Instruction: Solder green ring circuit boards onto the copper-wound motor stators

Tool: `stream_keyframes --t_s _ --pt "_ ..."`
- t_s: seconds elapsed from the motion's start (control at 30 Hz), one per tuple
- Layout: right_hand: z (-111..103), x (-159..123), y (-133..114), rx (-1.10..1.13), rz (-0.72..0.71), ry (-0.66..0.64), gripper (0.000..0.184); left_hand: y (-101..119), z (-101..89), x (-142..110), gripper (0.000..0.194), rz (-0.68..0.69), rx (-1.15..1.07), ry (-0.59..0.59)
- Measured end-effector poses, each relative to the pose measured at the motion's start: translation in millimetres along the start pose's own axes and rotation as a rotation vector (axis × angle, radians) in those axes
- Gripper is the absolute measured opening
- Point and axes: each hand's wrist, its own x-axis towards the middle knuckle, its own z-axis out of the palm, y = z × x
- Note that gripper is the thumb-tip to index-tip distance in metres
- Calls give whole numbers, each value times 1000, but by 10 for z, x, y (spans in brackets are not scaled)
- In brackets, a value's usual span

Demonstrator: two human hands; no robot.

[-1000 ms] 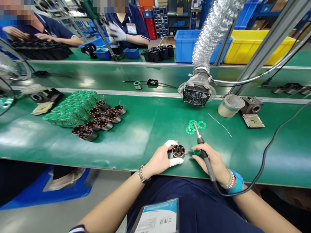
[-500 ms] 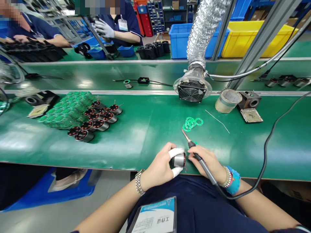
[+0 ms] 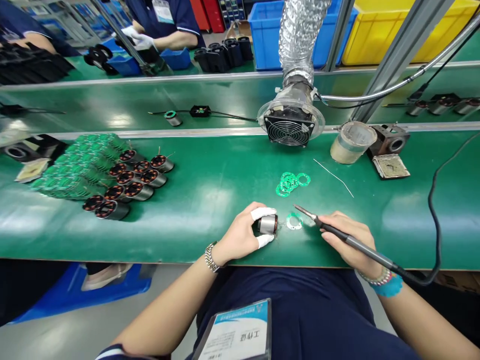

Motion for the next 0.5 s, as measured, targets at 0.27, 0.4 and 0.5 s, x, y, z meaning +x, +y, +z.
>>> stream_keyframes --t_s 0.27,0.4,0.5 --pt "-12 50 -13 42 102 -72 13 -18 42 128 47 46 -21 -49" --pt "-11 83 -8 54 102 -105 14 -31 54 144 47 42 -28 -57" --pt "-5 102 -1 54 101 -145 15 -31 49 149 47 35 -37 -64"
